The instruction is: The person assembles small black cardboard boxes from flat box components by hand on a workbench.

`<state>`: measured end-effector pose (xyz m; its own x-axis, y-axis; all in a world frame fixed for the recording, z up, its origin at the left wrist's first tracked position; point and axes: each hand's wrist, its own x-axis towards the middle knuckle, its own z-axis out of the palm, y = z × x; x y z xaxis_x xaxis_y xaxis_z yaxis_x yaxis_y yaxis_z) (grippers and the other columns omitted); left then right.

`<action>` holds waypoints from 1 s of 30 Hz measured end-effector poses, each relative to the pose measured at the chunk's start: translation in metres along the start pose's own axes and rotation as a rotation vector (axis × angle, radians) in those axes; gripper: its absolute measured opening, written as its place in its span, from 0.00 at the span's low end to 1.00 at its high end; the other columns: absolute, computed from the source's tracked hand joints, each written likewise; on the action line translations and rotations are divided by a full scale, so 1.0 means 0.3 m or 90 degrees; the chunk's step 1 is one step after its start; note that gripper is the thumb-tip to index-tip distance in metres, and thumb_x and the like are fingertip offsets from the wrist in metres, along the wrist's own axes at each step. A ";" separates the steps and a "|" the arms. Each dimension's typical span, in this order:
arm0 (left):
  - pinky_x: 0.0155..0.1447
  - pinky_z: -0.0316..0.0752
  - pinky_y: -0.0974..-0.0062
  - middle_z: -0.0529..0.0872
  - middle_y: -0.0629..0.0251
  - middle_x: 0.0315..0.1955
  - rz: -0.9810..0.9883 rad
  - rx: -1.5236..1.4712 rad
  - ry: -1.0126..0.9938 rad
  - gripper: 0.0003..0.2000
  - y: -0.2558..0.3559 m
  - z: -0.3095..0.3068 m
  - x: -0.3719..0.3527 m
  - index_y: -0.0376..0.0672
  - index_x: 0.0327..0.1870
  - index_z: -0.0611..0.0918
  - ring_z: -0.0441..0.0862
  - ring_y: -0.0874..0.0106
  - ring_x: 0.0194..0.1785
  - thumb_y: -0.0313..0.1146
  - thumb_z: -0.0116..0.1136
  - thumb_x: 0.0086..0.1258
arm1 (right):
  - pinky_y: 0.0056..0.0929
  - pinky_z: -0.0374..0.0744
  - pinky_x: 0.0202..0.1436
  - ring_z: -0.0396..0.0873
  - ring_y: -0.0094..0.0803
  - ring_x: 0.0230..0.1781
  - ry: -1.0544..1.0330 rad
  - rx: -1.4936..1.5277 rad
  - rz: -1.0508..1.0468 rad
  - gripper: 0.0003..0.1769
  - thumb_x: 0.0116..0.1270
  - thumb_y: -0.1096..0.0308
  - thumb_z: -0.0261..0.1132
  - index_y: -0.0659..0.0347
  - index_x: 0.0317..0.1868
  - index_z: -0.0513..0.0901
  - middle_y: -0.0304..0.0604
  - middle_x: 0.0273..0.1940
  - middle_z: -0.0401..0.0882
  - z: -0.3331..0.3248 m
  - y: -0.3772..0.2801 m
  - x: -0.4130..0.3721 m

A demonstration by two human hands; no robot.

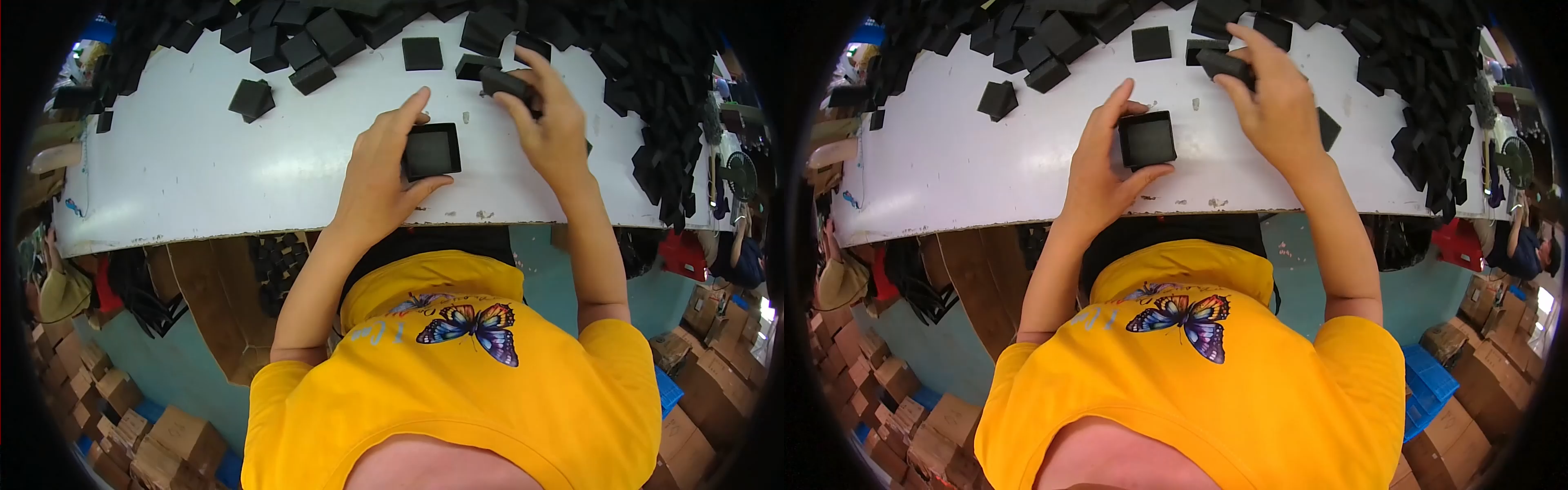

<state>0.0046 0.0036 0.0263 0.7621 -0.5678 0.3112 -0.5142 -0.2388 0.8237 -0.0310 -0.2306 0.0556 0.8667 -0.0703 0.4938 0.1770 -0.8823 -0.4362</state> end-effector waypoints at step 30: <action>0.58 0.80 0.62 0.80 0.51 0.56 0.063 -0.120 0.066 0.27 -0.079 0.070 -0.043 0.46 0.53 0.74 0.82 0.50 0.56 0.21 0.77 0.54 | 0.37 0.75 0.44 0.75 0.39 0.39 -0.102 0.074 -0.175 0.10 0.59 0.64 0.74 0.58 0.35 0.82 0.39 0.42 0.78 0.022 -0.183 -0.109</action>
<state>-0.0013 0.0002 -0.0072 0.7529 -0.4952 0.4334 -0.5130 -0.0291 0.8579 -0.0659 -0.1769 0.0584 0.8396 0.2455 0.4847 0.4586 -0.7985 -0.3899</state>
